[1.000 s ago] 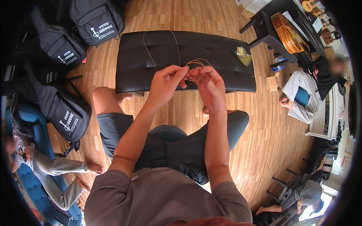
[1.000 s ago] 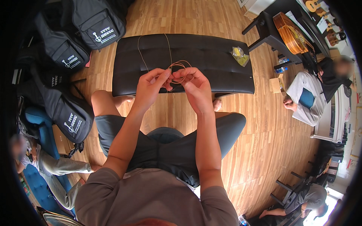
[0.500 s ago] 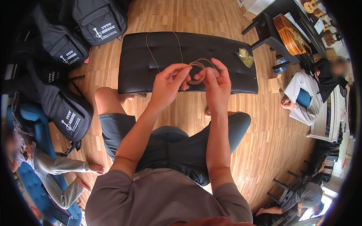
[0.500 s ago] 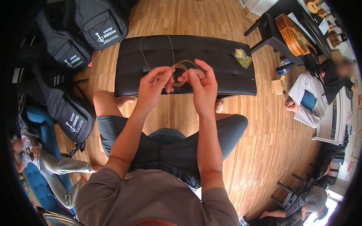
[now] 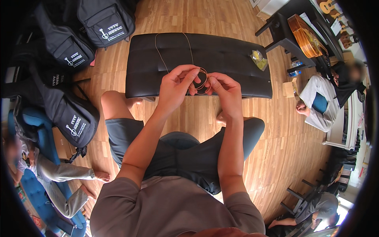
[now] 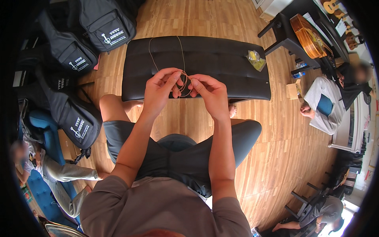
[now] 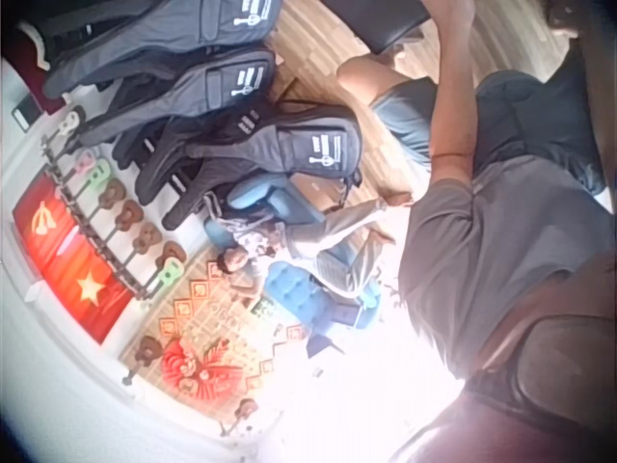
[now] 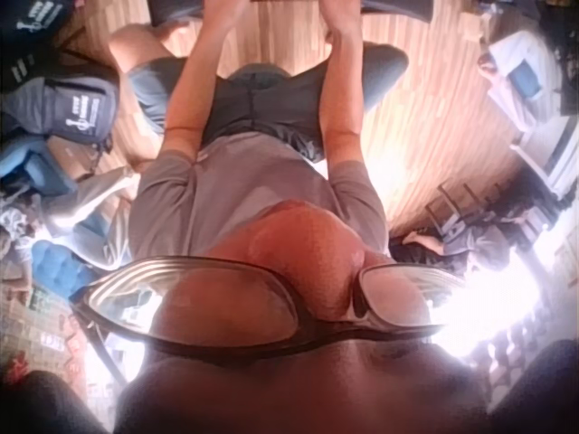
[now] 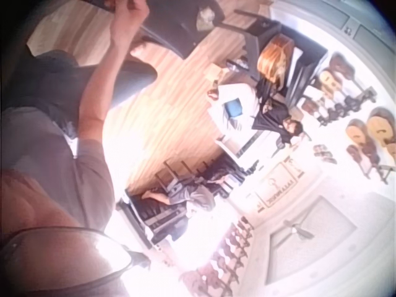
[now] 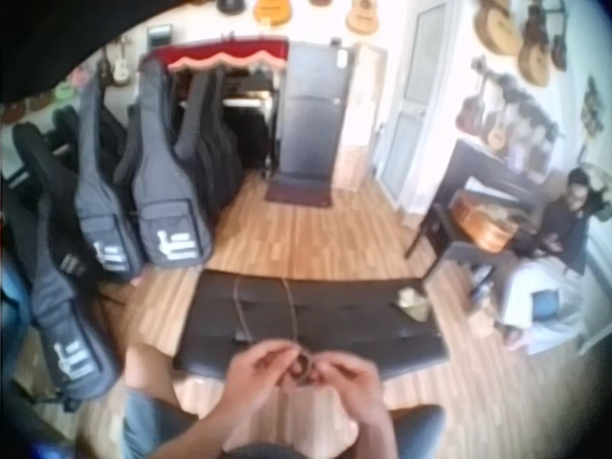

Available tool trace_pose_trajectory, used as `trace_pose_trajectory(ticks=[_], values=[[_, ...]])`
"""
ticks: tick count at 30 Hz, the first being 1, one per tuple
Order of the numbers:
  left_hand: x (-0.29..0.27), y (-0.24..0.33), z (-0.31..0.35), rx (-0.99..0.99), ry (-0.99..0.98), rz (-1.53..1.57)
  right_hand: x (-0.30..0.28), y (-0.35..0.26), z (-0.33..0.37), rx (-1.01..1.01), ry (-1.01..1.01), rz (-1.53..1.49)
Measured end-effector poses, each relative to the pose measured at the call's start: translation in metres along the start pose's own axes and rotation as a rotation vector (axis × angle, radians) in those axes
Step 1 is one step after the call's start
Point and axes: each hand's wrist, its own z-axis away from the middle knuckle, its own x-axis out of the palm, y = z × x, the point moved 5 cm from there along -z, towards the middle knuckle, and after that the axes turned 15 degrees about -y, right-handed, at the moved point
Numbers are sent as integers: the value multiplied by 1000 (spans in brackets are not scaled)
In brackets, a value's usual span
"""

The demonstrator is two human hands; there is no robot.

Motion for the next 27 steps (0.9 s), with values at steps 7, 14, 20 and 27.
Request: trace_pose_trajectory(ticks=[7,14,20,27], values=[[2,-2,1,-103,-29,-43,2,8,-1,9,-64,-209],[7,3,2,-177,-55,-120,2,16,-3,-21,-25,-285],[3,4,2,-159,24,-227,-8,21,-1,89,-39,-281],[1,4,1,-145,40,-317,2,7,-3,100,-15,-448]])
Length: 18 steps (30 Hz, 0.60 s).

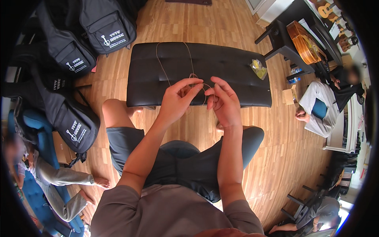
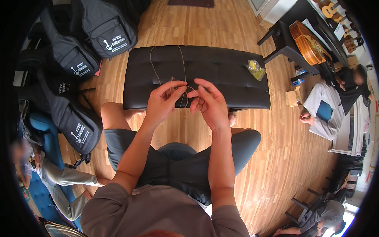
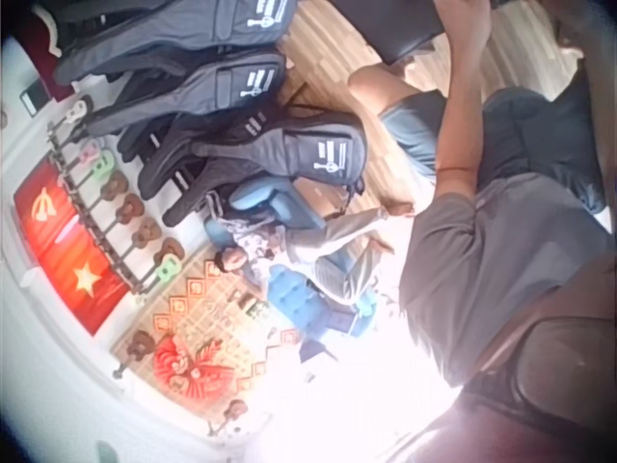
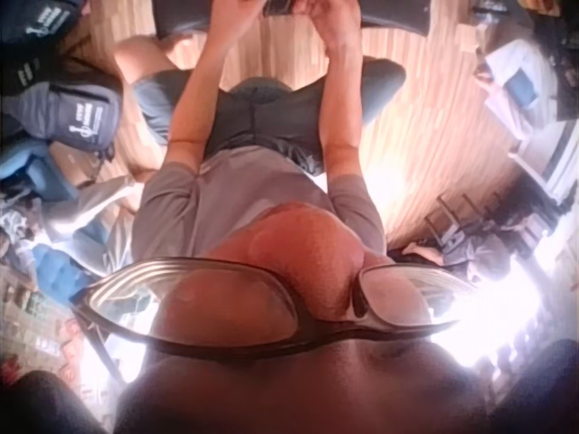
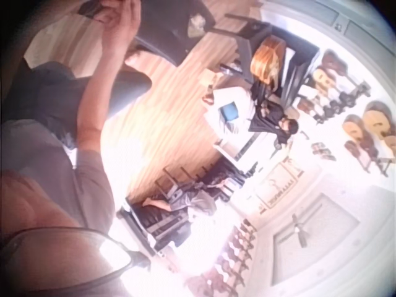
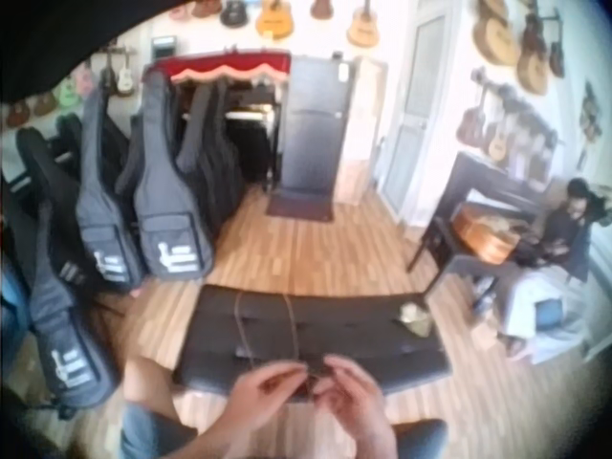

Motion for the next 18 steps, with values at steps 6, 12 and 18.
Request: trace_pose_trajectory(ticks=[6,12,18], values=[[2,0,-1,-17,-45,-46,-4,0,1,8,-77,173],[2,-3,0,18,-81,-23,6,7,-1,122,24,511],[2,-2,-2,42,-126,193,2,6,1,36,53,394]])
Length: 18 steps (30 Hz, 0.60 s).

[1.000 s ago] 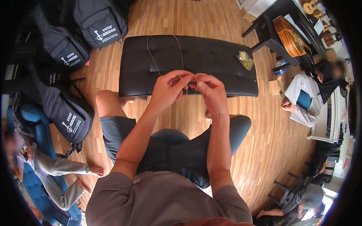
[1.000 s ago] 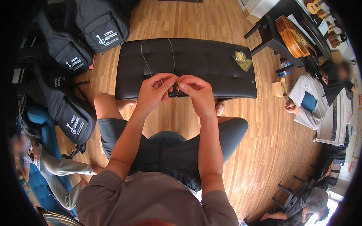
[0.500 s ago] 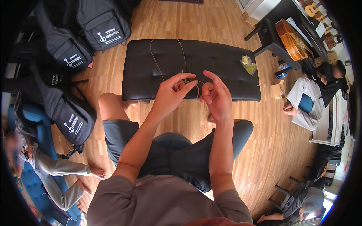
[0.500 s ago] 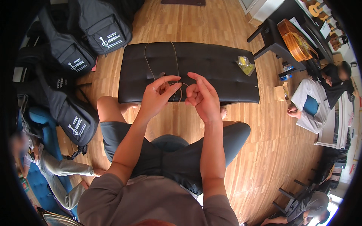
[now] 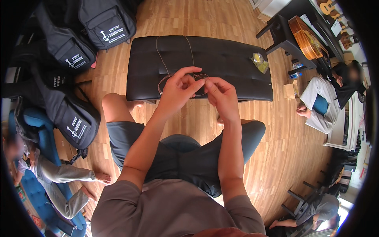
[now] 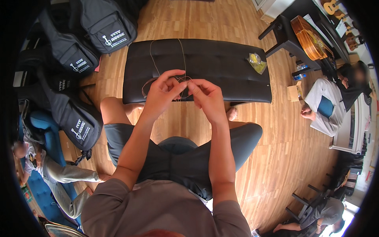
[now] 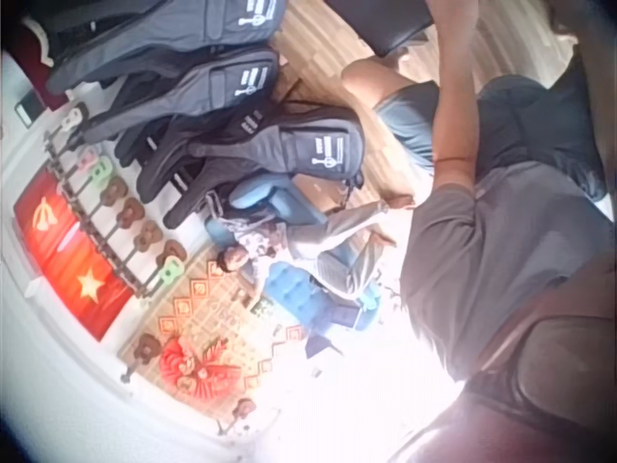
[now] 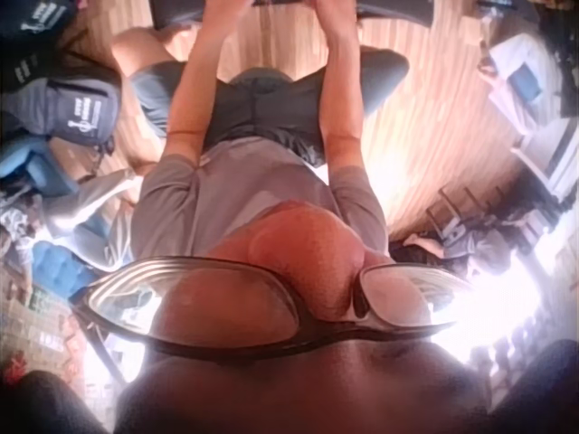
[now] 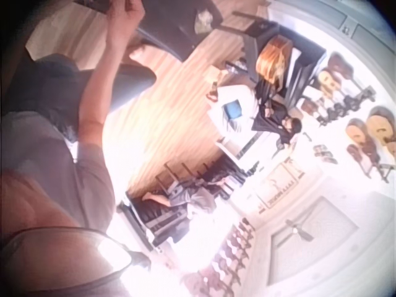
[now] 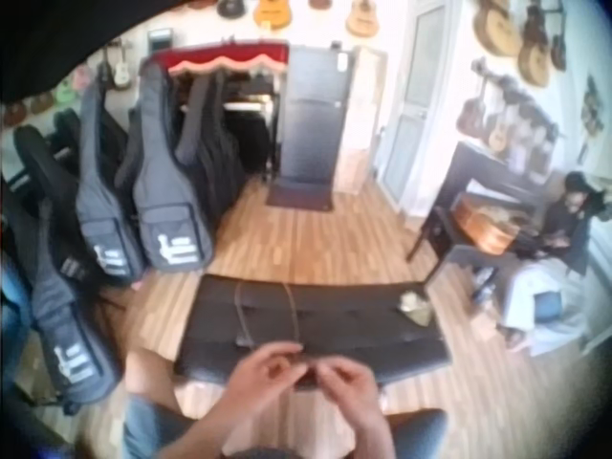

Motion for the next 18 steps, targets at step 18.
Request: trace_pose_trajectory(ticks=[18], values=[[-9,-2,1,79,-6,103,-28,-4,0,-127,105,-225]])
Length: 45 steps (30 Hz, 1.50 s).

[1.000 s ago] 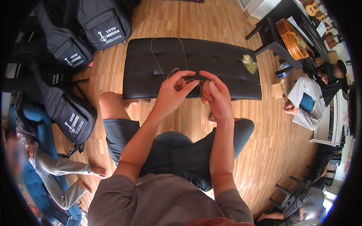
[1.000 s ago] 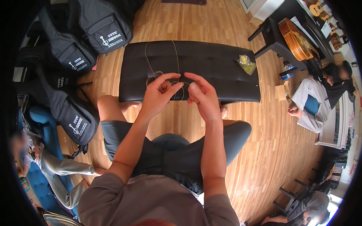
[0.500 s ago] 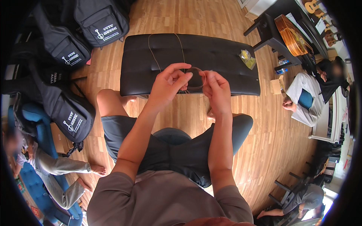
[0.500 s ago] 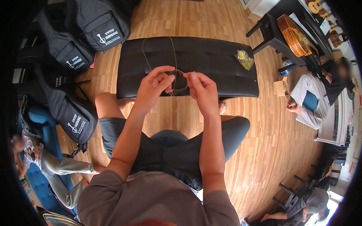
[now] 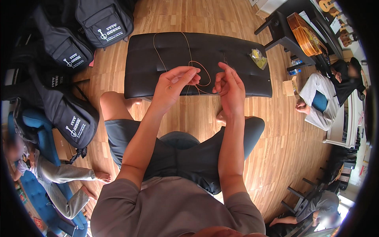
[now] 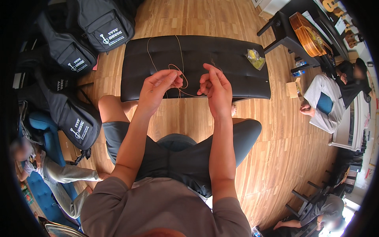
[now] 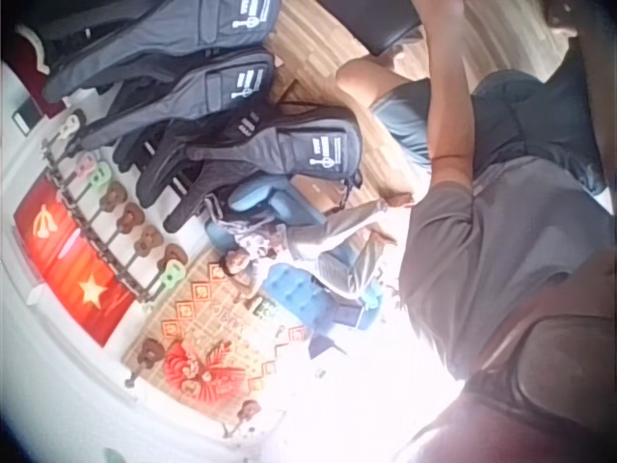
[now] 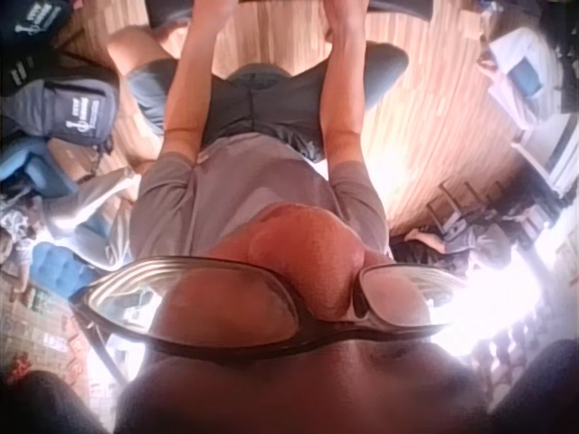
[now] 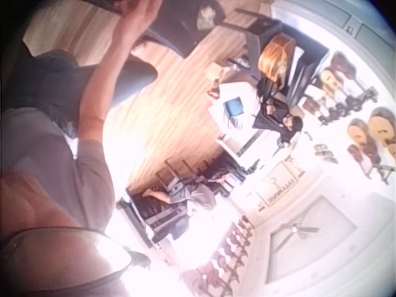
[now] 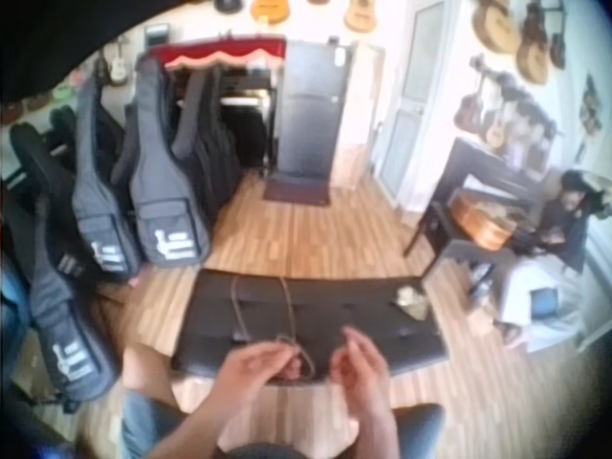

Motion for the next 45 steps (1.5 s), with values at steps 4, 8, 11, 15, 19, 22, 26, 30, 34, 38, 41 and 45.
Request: trace_pose_trajectory(ticks=[4,8,11,15,19,22,26,30,34,38,41,45], values=[[3,1,0,-65,-19,27,-6,-5,2,-111,202,61],[7,1,0,-93,-26,49,-25,-10,6,-146,404,62],[10,1,0,-109,-34,45,-31,-17,9,-186,461,198],[19,0,2,-172,-78,54,-19,-22,11,-97,7,248],[30,-8,2,-239,-109,-28,21,-18,20,52,-417,270],[31,-7,2,-202,-100,18,17,-15,16,-3,-226,215],[28,1,3,-189,-136,88,2,-20,13,-69,-81,-55],[19,-1,1,-168,-150,111,-2,-25,12,-89,-7,-153],[15,-5,1,-152,-156,181,-6,-26,12,-51,70,-123],[12,0,2,-187,-115,167,-16,-28,14,-2,170,21],[10,1,2,-203,-89,113,-16,-29,14,-26,176,-16],[17,6,3,-286,-122,0,-9,-28,13,-62,165,-40]])
